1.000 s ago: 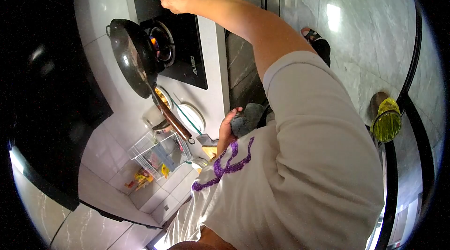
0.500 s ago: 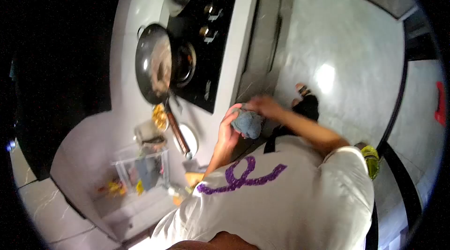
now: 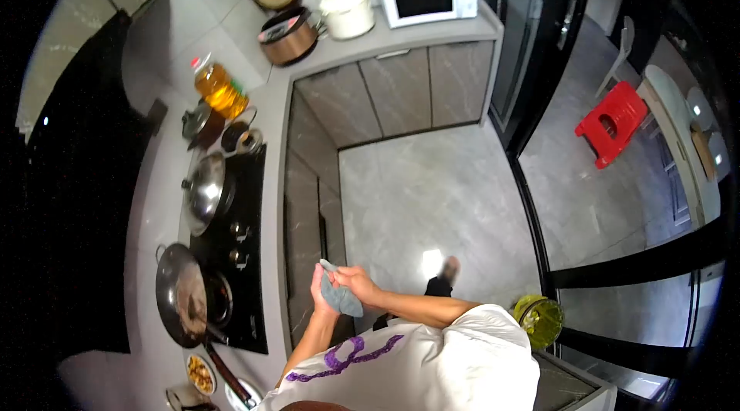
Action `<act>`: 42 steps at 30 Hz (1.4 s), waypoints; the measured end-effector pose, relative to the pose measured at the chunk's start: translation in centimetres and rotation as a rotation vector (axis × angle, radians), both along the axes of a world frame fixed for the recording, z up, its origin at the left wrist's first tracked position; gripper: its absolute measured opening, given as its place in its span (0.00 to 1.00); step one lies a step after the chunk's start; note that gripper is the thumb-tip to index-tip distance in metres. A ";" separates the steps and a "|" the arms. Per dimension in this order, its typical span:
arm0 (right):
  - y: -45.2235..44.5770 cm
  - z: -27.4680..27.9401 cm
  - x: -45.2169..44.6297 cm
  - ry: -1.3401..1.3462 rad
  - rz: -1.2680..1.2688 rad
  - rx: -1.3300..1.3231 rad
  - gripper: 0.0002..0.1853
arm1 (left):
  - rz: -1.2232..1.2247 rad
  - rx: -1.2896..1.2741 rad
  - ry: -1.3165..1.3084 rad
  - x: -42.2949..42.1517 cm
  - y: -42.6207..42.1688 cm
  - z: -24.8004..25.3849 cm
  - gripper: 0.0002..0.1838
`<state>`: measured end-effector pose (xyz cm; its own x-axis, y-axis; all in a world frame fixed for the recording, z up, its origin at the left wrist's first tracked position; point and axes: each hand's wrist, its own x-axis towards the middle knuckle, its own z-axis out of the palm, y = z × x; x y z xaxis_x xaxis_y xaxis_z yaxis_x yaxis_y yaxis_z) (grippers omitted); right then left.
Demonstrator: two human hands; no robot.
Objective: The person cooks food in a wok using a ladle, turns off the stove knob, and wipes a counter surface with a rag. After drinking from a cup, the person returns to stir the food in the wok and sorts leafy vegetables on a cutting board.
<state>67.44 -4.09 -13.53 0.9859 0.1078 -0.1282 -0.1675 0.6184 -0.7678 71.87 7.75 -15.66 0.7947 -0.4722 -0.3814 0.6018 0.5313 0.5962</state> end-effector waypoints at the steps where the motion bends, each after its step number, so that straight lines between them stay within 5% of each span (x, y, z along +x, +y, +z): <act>1: -1.0 -0.3 0.1 -0.034 -0.090 -0.123 0.13 | 0.069 0.119 0.047 0.1 -2.4 1.3 0.19; 6: -9.4 -3.1 1.5 0.106 -0.236 -0.449 0.12 | 0.059 0.449 -0.202 2.1 -12.5 2.5 0.17; 12: -21.2 -2.9 1.8 0.312 -0.471 -0.150 0.05 | 0.049 0.535 -0.136 5.9 -23.5 -0.5 0.12; 14: -26.1 -6.7 2.3 0.656 -0.575 -0.028 0.17 | -0.207 0.630 -0.036 7.3 -25.2 -0.7 0.15; 16: -29.4 -2.3 0.4 0.658 -0.656 0.117 0.26 | -0.281 0.608 0.014 7.1 -28.5 0.2 0.20; 19: -32.5 -1.7 0.0 0.470 -0.727 0.323 0.18 | -0.728 0.268 0.110 5.3 -34.2 4.5 0.24; 23: -35.7 -2.1 -0.5 0.427 -0.772 0.448 0.09 | -0.842 0.237 0.036 3.8 -40.9 4.1 0.26; 28: -42.0 -0.8 -1.3 0.427 -0.982 0.422 0.10 | -1.080 0.127 -0.053 3.9 -49.6 4.5 0.24; 32: -48.0 -1.8 -2.1 0.199 -1.116 0.264 0.10 | -1.179 0.156 -0.119 3.4 -57.3 5.0 0.23; 34: -50.8 -2.1 -2.5 0.390 -1.290 0.026 0.10 | -1.268 0.203 -0.068 2.8 -61.0 6.3 0.21; 40: -57.8 -3.2 -6.8 0.331 -1.511 -0.269 0.07 | -1.289 0.259 -0.272 -2.0 -70.6 4.3 0.17; 42: -59.4 -3.4 -8.8 0.468 -1.712 -0.576 0.06 | -1.308 0.320 -0.381 -4.3 -72.9 3.8 0.16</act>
